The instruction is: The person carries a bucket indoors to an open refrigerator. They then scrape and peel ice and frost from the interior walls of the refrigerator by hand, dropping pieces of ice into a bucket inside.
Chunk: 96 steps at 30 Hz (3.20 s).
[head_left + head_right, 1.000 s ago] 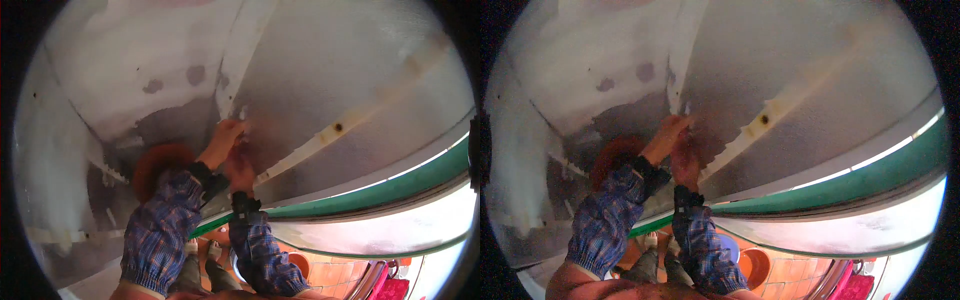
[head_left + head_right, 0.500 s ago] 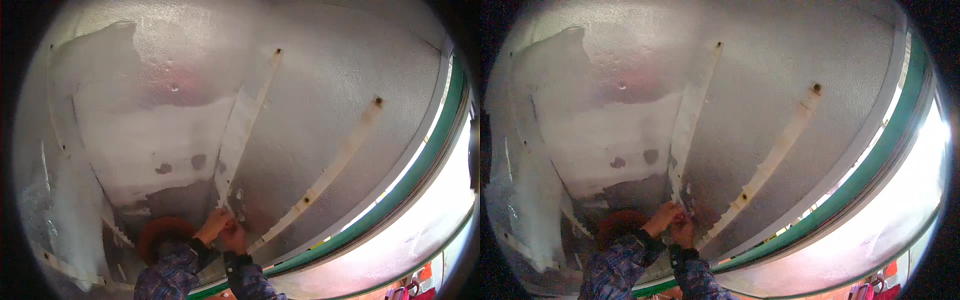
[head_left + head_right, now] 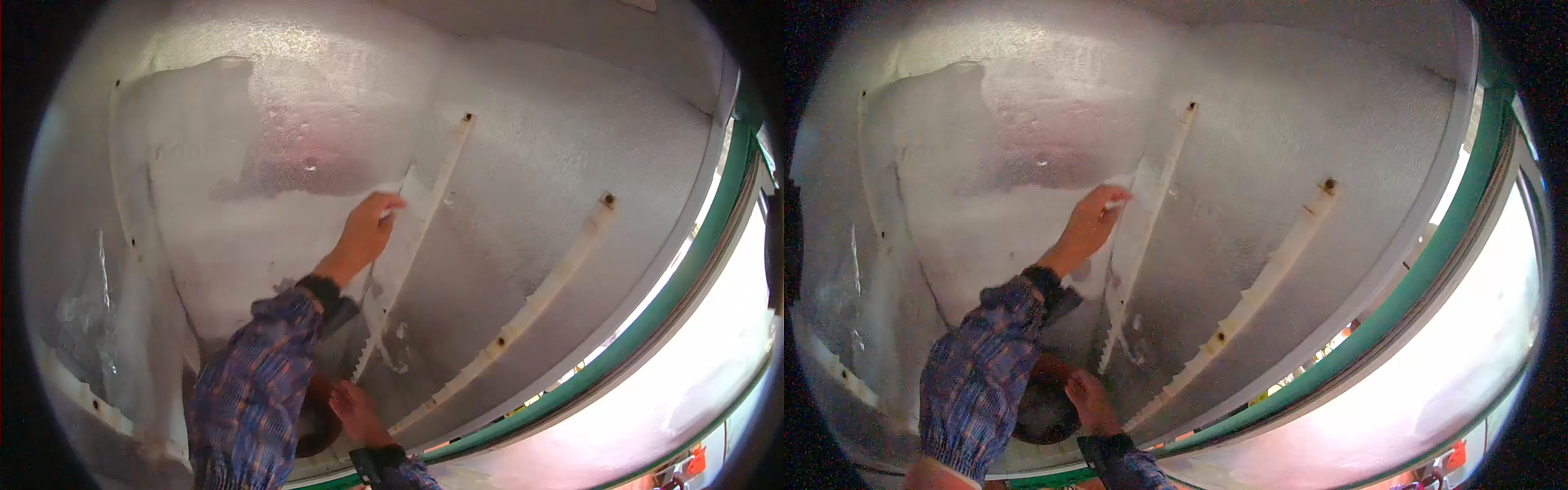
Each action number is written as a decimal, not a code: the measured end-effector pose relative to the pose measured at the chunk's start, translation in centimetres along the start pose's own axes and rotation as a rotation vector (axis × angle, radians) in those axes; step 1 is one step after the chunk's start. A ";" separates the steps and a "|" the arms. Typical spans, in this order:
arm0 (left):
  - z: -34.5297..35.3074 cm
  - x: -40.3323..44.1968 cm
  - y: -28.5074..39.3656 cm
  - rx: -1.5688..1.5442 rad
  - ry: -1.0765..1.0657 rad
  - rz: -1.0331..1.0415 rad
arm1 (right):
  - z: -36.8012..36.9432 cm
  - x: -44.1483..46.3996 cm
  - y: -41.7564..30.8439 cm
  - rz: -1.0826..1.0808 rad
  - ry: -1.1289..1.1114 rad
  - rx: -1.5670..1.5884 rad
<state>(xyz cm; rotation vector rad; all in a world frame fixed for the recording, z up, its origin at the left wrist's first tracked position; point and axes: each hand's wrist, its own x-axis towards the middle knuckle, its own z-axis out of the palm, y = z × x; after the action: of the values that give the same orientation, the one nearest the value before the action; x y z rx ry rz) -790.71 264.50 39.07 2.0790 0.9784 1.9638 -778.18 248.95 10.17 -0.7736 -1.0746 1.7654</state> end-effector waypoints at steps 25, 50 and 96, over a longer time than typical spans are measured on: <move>5.9 10.1 -3.2 0.465 -0.134 -0.246 | -2.7 -6.6 -3.8 0.325 0.137 0.641; 4.5 10.6 -6.7 0.232 -0.279 -0.344 | -1.0 -5.6 -2.9 0.298 0.187 0.625; 1.5 9.4 -4.9 0.365 -0.230 0.247 | 4.8 14.8 -19.2 -0.197 -0.040 1.073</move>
<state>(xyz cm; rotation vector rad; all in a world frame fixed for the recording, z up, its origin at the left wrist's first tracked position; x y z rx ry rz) -791.58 273.76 44.34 2.6685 1.1473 1.6880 -780.95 265.02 28.78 0.0385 -0.1041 1.8424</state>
